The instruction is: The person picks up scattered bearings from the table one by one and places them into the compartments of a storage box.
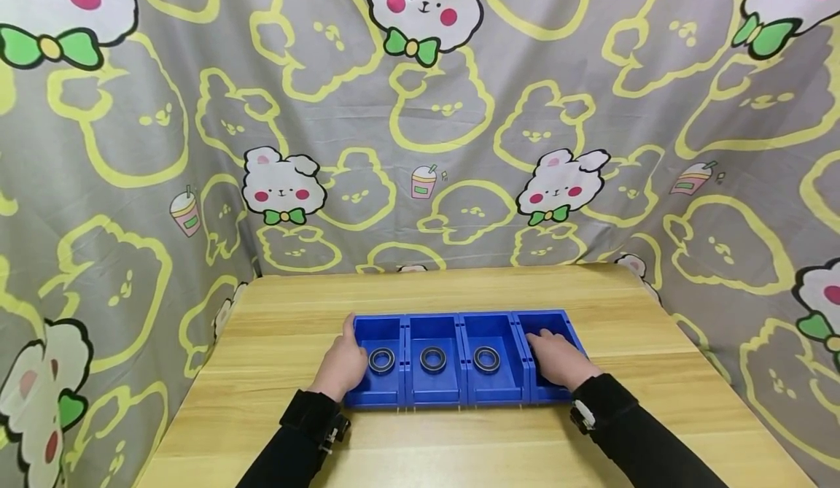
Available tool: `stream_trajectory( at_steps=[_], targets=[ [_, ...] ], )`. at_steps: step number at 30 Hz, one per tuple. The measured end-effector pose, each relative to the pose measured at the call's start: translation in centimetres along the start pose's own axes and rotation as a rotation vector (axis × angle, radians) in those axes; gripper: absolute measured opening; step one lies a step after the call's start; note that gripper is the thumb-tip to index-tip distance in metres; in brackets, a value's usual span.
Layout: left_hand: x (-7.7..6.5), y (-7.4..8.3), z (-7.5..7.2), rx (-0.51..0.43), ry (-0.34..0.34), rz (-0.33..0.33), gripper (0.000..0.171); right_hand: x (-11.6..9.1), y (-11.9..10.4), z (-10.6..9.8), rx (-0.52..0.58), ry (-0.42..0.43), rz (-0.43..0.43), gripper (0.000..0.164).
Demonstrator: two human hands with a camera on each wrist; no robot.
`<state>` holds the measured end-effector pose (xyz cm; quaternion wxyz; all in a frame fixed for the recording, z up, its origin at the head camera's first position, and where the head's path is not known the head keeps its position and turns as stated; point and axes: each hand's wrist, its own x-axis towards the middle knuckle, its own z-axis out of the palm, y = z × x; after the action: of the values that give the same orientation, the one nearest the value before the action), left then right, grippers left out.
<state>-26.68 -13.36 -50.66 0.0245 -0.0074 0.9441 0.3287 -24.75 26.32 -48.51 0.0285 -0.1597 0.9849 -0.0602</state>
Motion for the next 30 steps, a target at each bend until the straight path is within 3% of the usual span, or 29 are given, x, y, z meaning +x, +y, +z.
stream_trajectory(
  at_steps=[7,20,30],
  targets=[
    [0.3,0.0,0.0,-0.002,0.006,-0.003,0.071,-0.1,-0.5,-1.6,0.004,0.054,0.01,0.034],
    [-0.1,0.0,-0.4,-0.026,-0.017,0.006,0.073,-1.5,-0.3,-5.5,0.086,0.137,-0.067,0.028],
    [0.1,0.0,-0.9,-0.045,-0.012,-0.013,0.073,-2.5,1.7,-9.4,0.104,0.211,0.0,0.033]
  ],
)
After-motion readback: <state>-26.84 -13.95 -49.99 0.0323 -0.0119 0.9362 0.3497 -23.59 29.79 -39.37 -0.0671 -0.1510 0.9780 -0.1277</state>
